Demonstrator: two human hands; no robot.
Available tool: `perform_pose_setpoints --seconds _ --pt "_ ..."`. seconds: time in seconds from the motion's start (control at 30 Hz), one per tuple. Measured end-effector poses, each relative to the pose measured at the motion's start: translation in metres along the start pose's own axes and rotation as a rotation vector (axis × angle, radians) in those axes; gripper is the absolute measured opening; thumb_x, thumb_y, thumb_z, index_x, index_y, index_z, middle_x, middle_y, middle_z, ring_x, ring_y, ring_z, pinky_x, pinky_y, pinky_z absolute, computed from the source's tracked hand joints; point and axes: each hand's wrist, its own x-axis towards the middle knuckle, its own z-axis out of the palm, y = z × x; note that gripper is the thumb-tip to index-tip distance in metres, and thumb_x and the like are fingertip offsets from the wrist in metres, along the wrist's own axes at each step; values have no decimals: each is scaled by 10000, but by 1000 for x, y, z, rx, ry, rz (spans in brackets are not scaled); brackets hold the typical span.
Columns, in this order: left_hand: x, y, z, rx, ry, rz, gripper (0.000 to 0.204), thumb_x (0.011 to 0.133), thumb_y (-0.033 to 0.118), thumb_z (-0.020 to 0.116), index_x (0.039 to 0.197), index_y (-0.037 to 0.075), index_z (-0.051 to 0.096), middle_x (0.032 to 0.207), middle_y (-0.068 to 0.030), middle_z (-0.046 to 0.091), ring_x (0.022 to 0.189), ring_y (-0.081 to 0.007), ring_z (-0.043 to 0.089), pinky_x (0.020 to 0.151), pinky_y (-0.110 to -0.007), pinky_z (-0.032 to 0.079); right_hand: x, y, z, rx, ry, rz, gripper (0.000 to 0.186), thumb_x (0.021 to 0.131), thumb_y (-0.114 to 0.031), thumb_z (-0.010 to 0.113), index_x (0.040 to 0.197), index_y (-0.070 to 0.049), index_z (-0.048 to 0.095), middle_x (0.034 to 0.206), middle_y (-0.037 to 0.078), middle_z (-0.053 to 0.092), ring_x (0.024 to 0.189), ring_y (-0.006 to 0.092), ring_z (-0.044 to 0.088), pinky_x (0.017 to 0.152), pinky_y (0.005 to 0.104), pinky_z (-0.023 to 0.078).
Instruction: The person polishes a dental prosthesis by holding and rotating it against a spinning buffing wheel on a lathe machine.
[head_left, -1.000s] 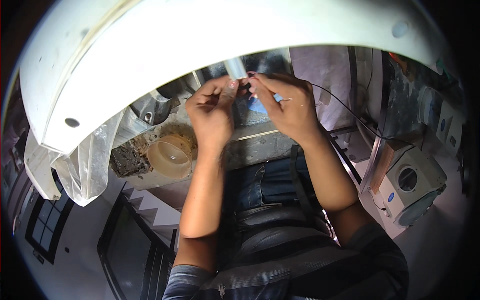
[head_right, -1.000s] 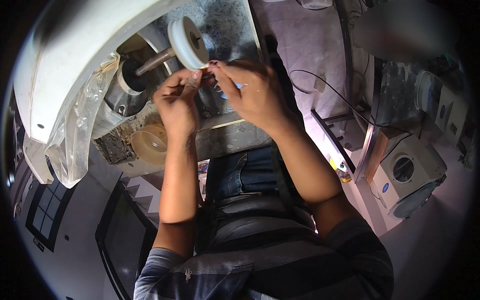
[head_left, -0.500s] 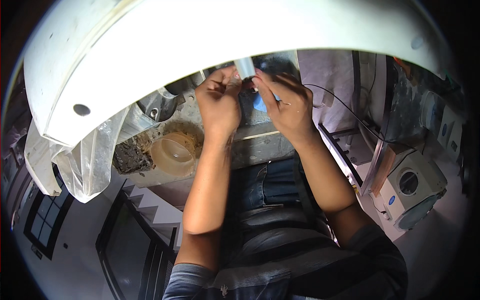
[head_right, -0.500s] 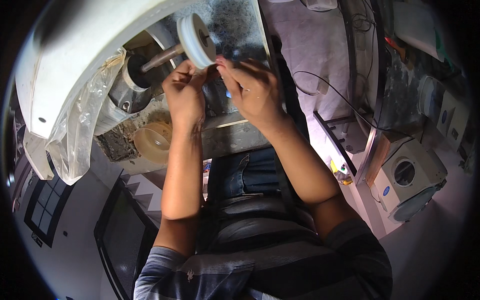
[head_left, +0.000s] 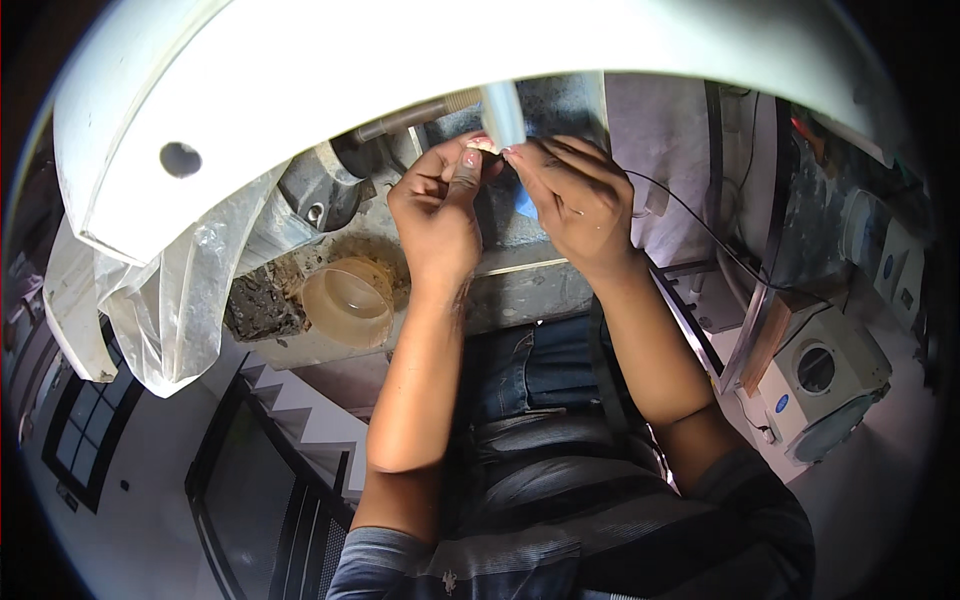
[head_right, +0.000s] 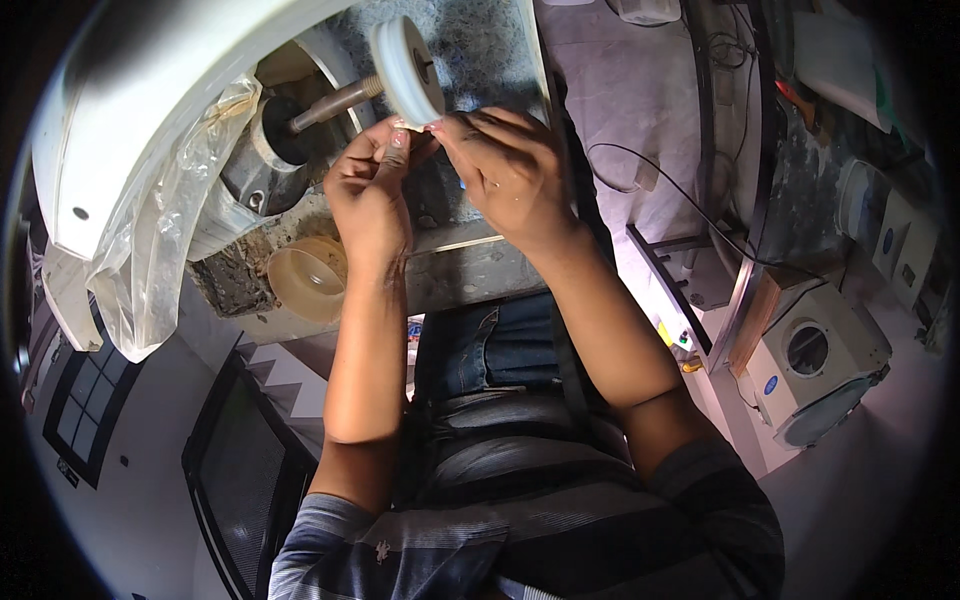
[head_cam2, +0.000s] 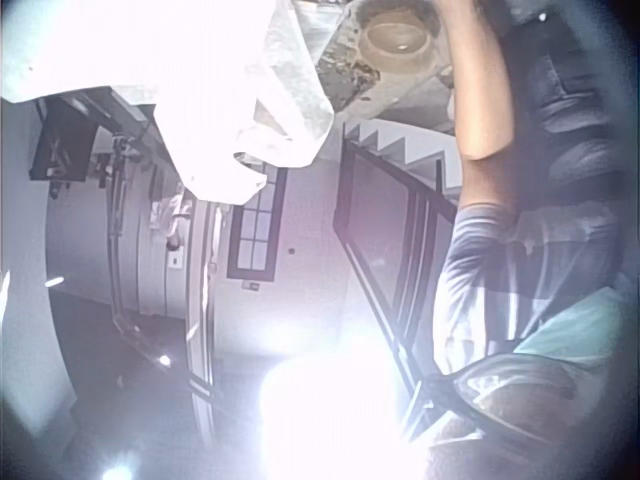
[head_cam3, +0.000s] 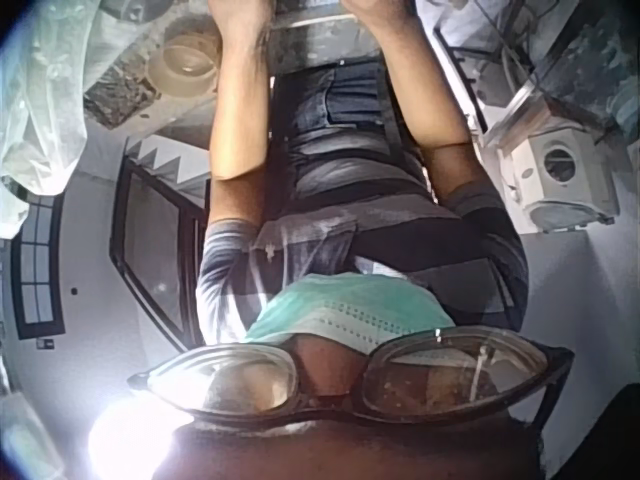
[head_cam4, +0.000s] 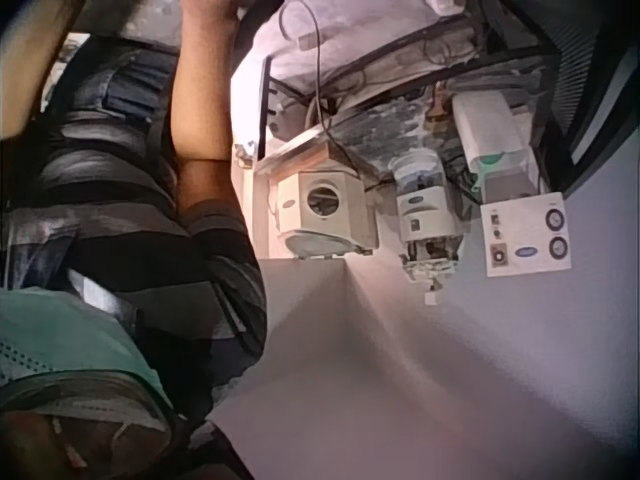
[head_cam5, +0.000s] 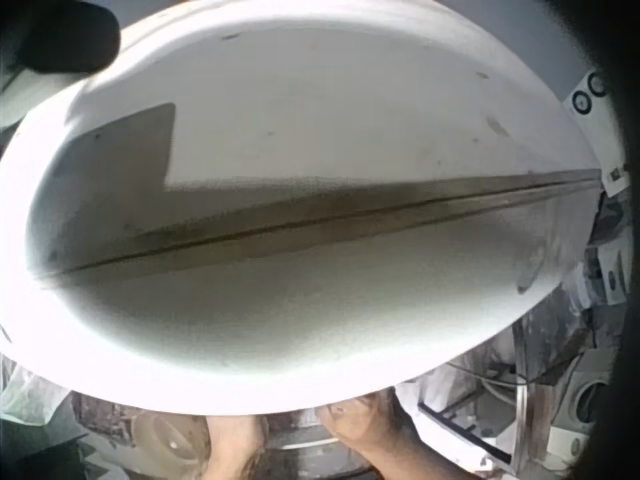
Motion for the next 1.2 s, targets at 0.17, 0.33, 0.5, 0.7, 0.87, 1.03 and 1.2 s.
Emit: perform_pose_setpoints --seconds 0.17,0.33,0.5,0.7,0.87,1.03,1.2 --pt "1 2 3 -2 30 20 145 939 -12 552 1012 -85 655 935 -110 693 844 -126 637 789 -251 511 -1 3 4 8 7 -16 154 785 9 692 938 9 689 813 119 681 704 248 645 611 328 506" --pt "7 -1 6 74 16 23 128 930 -23 563 996 -85 653 882 -103 696 764 -112 630 724 -240 508 -9 -10 2 57 -12 244 150 806 -9 707 955 10 708 825 127 704 715 223 679 637 297 525" --pt "7 -10 10 88 -32 -20 119 915 -25 579 988 -86 650 850 -103 696 714 -96 618 645 -231 500 -24 -12 6 87 78 352 180 815 -40 713 992 -10 716 838 122 712 713 201 685 621 282 523" --pt "-3 1 13 28 -81 -53 120 924 -19 573 979 -77 662 870 -108 702 711 -100 624 634 -220 510 -32 -30 -2 399 96 704 218 845 -82 717 1050 -9 710 882 116 730 754 80 670 663 234 513" --pt "-10 13 17 -4 -66 -63 120 926 7 589 970 -74 666 872 -113 705 713 -105 632 628 -217 510 -29 -41 -11 485 41 789 221 871 -116 703 1051 11 705 879 108 733 775 73 662 676 215 508" --pt "-10 5 14 19 -47 -72 113 924 16 599 929 -67 675 834 -107 705 713 -107 637 627 -224 513 -22 -45 -15 559 31 857 226 871 -124 705 1049 16 705 850 99 733 746 70 656 647 210 501" --pt "-8 3 15 -48 -41 -70 107 920 16 605 915 -67 673 828 -111 706 695 -105 634 618 -224 512 -20 -41 -18 549 15 857 221 873 -124 704 1044 16 706 818 93 730 728 56 643 638 201 501"
